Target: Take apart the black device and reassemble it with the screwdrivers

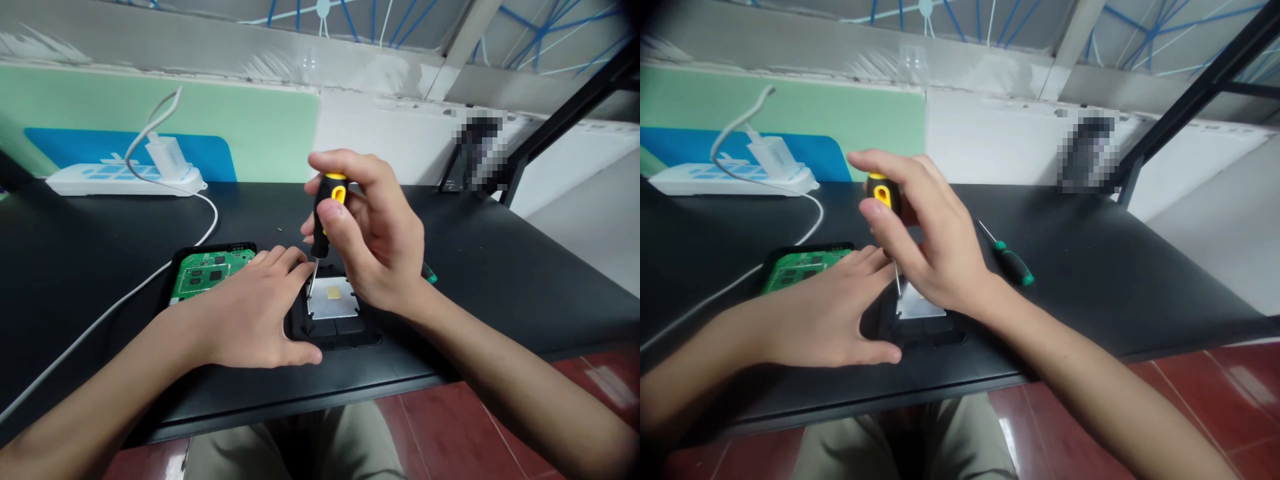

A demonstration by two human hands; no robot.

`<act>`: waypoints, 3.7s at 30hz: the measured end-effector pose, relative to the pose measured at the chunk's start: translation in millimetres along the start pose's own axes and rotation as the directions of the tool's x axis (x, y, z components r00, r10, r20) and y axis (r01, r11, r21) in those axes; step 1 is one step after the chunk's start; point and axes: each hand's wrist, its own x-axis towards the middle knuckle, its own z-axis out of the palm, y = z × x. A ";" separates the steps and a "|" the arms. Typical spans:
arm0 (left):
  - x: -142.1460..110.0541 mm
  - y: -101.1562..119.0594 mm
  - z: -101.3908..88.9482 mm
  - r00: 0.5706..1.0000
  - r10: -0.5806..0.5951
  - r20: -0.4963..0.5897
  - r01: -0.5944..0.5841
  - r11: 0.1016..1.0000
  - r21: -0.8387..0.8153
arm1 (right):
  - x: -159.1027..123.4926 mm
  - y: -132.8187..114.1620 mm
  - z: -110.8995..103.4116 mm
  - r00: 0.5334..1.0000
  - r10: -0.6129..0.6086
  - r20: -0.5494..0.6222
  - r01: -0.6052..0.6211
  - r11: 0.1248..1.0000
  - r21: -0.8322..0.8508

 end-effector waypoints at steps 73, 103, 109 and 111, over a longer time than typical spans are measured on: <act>1.2 -0.2 -1.6 0.999 -0.028 0.036 0.028 1.000 -0.009 | -1.8 -4.5 2.3 0.970 -0.222 -0.097 0.212 0.972 -0.100; 1.3 1.3 -2.4 0.999 -0.009 0.046 0.009 1.000 0.012 | -0.9 1.3 1.6 0.970 -0.199 -0.140 0.167 0.964 -0.209; 0.9 -0.8 0.7 1.000 -0.002 0.014 0.002 1.000 0.009 | -4.0 -3.0 0.6 0.982 -0.142 -0.125 0.132 0.988 -0.084; 0.9 -0.5 0.4 1.000 -0.005 0.007 0.005 1.000 -0.011 | -2.9 -6.8 0.7 0.977 -0.162 -0.141 0.134 0.972 -0.191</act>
